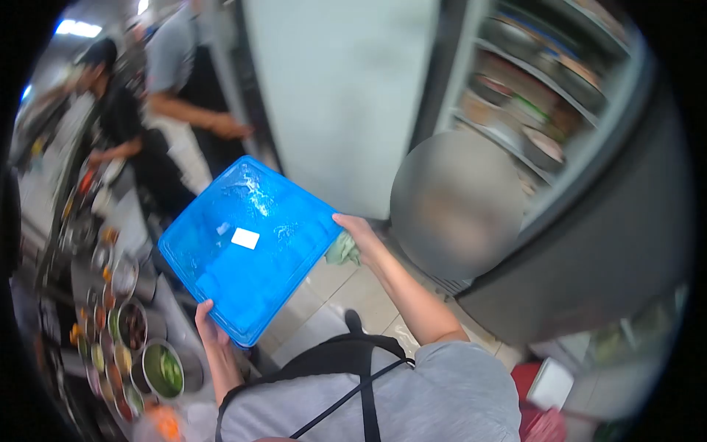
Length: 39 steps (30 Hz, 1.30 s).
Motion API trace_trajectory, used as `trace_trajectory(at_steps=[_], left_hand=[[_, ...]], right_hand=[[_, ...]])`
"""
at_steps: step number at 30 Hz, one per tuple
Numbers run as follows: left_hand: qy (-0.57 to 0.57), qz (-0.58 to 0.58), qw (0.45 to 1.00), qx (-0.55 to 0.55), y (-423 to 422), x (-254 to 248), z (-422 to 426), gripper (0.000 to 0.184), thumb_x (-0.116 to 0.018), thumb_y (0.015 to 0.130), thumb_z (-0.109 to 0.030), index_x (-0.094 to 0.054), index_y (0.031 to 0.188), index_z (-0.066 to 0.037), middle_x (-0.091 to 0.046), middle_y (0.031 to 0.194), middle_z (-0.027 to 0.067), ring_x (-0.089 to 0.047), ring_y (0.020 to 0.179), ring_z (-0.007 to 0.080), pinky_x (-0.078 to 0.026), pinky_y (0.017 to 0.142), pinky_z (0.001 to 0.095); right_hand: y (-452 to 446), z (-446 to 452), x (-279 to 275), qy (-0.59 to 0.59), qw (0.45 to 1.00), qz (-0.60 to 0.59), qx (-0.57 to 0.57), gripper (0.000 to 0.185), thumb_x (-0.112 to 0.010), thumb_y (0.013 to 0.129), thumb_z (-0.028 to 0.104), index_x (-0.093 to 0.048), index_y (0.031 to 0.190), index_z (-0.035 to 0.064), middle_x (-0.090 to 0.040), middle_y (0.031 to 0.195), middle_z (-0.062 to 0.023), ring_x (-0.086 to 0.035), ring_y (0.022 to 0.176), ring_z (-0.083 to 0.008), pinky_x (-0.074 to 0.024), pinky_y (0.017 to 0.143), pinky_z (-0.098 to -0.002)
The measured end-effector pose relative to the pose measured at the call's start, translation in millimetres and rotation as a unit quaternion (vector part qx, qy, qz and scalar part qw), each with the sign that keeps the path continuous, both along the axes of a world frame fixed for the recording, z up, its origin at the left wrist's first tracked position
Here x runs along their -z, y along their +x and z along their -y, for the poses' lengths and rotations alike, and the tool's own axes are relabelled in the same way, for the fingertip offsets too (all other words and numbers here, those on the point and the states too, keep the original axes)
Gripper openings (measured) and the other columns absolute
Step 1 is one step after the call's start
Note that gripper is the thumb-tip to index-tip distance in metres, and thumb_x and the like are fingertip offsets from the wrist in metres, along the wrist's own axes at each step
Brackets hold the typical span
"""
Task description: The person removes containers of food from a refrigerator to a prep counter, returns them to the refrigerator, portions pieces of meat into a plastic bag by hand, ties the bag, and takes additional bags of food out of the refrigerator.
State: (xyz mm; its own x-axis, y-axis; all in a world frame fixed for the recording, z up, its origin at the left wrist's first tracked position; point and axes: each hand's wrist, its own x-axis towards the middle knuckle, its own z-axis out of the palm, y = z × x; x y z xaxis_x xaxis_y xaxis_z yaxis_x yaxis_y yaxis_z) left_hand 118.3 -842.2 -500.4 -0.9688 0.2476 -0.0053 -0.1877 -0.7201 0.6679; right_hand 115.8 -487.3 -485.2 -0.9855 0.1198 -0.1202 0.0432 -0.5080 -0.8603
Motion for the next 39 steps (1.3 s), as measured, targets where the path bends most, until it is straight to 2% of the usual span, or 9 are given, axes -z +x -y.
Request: trace_trajectory(at_steps=[5,6,9,18,21,24,27,31,39], left_hand=[[0.004,-0.002,0.983,0.186,11,-83,-51,0.066,-0.062,0.071,-0.018,-0.035,0.128,0.002,-0.048,0.122,0.0177,-0.049,0.111,0.0316,-0.043,0.093,0.0434],[0.001,-0.015,0.981,0.193,-31,-42,-68,0.066,-0.062,0.071,-0.018,-0.035,0.128,0.002,-0.048,0.122,0.0177,-0.049,0.111,0.0316,-0.043,0.093,0.0434],[0.01,-0.05,0.963,0.266,-32,-63,-109,0.064,-0.062,0.071,-0.017,-0.037,0.126,0.002,-0.051,0.118,0.0167,-0.052,0.107,0.0302,-0.045,0.091,0.042],[0.073,-0.152,0.923,0.345,9,-222,-375,0.055,-0.061,0.075,-0.019,-0.042,0.123,0.001,-0.055,0.112,0.0183,-0.058,0.096,0.0303,-0.05,0.083,0.044],[0.1,-0.196,0.921,0.32,29,-279,-419,0.055,-0.062,0.076,-0.02,-0.042,0.123,0.0,-0.054,0.115,0.018,-0.055,0.101,0.031,-0.048,0.087,0.0458],[0.142,-0.18,0.919,0.32,37,-330,-464,0.052,-0.058,0.078,-0.015,-0.04,0.124,0.001,-0.05,0.122,0.017,-0.048,0.113,0.0327,-0.038,0.099,0.0481],[0.184,-0.163,0.914,0.322,17,-363,-523,0.05,-0.058,0.077,-0.014,-0.041,0.122,0.001,-0.049,0.123,0.0162,-0.047,0.113,0.0343,-0.035,0.1,0.0483],[0.217,-0.202,0.907,0.299,-6,-399,-601,0.045,-0.058,0.076,-0.013,-0.043,0.116,-0.001,-0.051,0.119,0.0145,-0.048,0.111,0.0337,-0.038,0.097,0.0495],[0.218,-0.187,0.913,0.288,-45,-454,-762,0.038,-0.057,0.076,-0.014,-0.043,0.11,-0.002,-0.048,0.115,0.0176,-0.049,0.106,0.0373,-0.042,0.088,0.0605]], right_hand=[[132,-24,-88,0.045,0.974,0.03,0.22,0.038,-0.062,0.083,0.03,-0.06,0.102,-0.0024,-0.063,0.097,-0.0088,-0.061,0.083,-0.0161,-0.0485,0.072,-0.0291],[107,-36,-43,0.039,0.962,0.024,0.269,0.038,-0.062,0.083,0.03,-0.06,0.103,-0.0023,-0.063,0.099,-0.0091,-0.061,0.085,-0.0163,-0.0485,0.073,-0.0294],[167,-50,-64,-0.002,0.944,-0.028,0.328,0.042,-0.063,0.082,0.03,-0.057,0.107,-0.003,-0.062,0.101,-0.0105,-0.06,0.089,-0.0177,-0.0484,0.077,-0.0306],[271,-248,-228,0.04,0.905,-0.2,0.374,0.049,-0.059,0.086,0.04,-0.054,0.11,-0.0013,-0.062,0.099,-0.0127,-0.063,0.085,-0.0198,-0.0522,0.074,-0.0326],[279,-296,-294,0.1,0.892,-0.236,0.373,0.039,-0.058,0.086,0.041,-0.058,0.083,0.0026,-0.062,0.076,-0.0079,-0.064,0.071,-0.0166,-0.0523,0.06,-0.0301],[266,-336,-336,0.147,0.887,-0.26,0.353,0.04,-0.059,0.086,0.039,-0.058,0.089,-0.0006,-0.062,0.08,-0.0098,-0.064,0.069,-0.0179,-0.053,0.058,-0.0301],[274,-344,-337,0.22,0.895,-0.201,0.332,0.038,-0.058,0.088,0.034,-0.055,0.105,0.0006,-0.062,0.1,-0.0113,-0.062,0.089,-0.0192,-0.0521,0.077,-0.0333],[302,-345,-277,0.319,0.866,-0.18,0.341,0.049,-0.061,0.086,0.029,-0.048,0.12,-0.0033,-0.063,0.099,-0.0089,-0.06,0.088,-0.0143,-0.0498,0.077,-0.0288],[396,-370,-122,0.231,0.863,0.01,0.449,0.043,-0.06,0.087,0.026,-0.051,0.12,-0.0008,-0.064,0.095,-0.0084,-0.06,0.083,-0.0135,-0.0491,0.074,-0.0271]])
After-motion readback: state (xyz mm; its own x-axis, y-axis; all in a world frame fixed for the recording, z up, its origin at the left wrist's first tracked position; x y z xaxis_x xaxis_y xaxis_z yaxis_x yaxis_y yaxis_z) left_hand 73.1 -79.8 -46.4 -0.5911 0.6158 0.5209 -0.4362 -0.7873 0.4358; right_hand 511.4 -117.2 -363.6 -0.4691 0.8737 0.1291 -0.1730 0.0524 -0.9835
